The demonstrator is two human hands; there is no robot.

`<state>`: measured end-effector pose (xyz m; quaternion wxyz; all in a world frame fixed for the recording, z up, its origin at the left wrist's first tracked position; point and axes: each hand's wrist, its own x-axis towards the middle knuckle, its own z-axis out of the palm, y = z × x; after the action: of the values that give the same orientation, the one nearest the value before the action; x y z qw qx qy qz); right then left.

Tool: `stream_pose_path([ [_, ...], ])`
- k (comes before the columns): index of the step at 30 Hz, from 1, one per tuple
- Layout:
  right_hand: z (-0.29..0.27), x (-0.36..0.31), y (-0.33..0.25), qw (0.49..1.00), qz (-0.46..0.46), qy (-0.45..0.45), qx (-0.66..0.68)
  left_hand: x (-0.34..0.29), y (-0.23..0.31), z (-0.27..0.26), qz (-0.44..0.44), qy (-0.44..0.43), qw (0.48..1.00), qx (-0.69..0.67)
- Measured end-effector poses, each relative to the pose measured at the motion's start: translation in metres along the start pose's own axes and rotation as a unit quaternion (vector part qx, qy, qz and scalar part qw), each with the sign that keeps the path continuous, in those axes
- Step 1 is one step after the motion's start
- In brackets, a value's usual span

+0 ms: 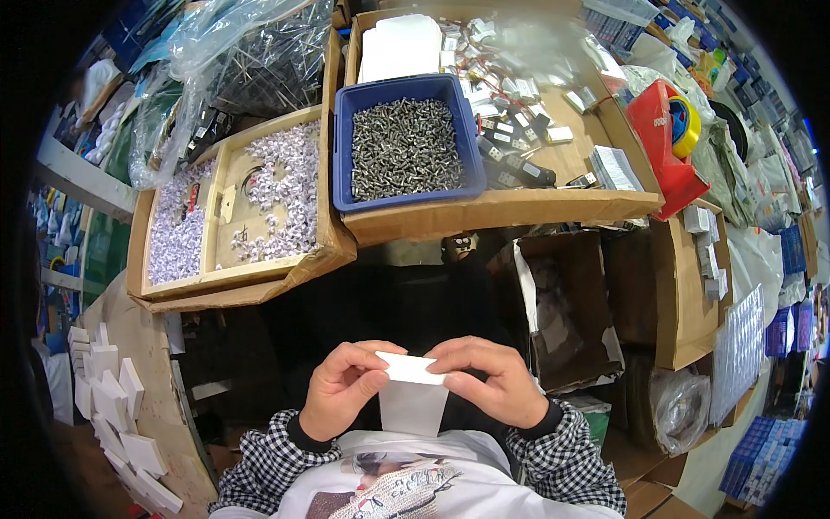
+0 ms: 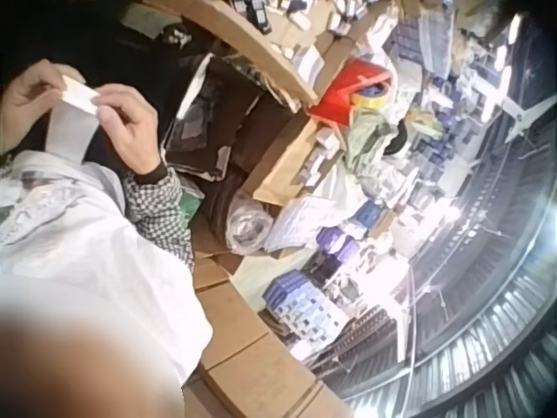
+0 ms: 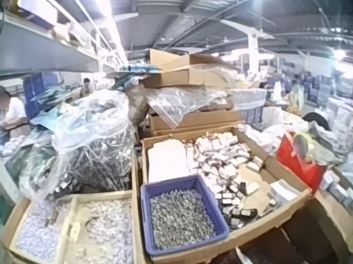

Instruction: The person assembles small electronic components into white boxes at a factory workstation. They repeatedly pick up components, place them into boxes, and seal the boxes using a tape dispenser. Other workers are visible in the background performing similar tasks.

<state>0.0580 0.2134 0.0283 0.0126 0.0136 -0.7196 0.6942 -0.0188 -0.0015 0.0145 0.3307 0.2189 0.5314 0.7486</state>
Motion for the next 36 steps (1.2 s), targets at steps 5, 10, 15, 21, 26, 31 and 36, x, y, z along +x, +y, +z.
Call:
stream_pose_path([
  [5,-0.012,0.018,-0.029,0.986,0.066,-0.093,-0.118,0.003,0.004,0.007,-0.026,-0.004,0.999,0.033],
  [10,-0.012,0.037,-0.054,0.950,-0.030,-0.125,-0.286,0.015,0.020,0.010,-0.073,0.015,0.995,0.062],
  [15,-0.004,0.043,-0.059,0.946,-0.038,0.061,-0.318,0.026,0.030,0.018,0.021,0.049,0.937,0.345],
  [21,0.012,0.035,-0.051,0.940,-0.057,0.122,-0.314,0.024,0.014,0.032,0.126,0.114,0.840,0.515],
  [26,0.016,0.033,-0.051,0.948,-0.051,0.133,-0.284,0.021,0.010,0.030,0.150,0.120,0.837,0.512],
  [31,0.015,0.035,-0.056,0.942,-0.055,0.094,-0.318,0.019,0.010,0.032,0.119,0.143,0.843,0.504],
  [36,0.010,0.036,-0.047,0.942,-0.081,0.021,-0.325,0.016,0.001,0.035,0.097,0.156,0.896,0.404],
])
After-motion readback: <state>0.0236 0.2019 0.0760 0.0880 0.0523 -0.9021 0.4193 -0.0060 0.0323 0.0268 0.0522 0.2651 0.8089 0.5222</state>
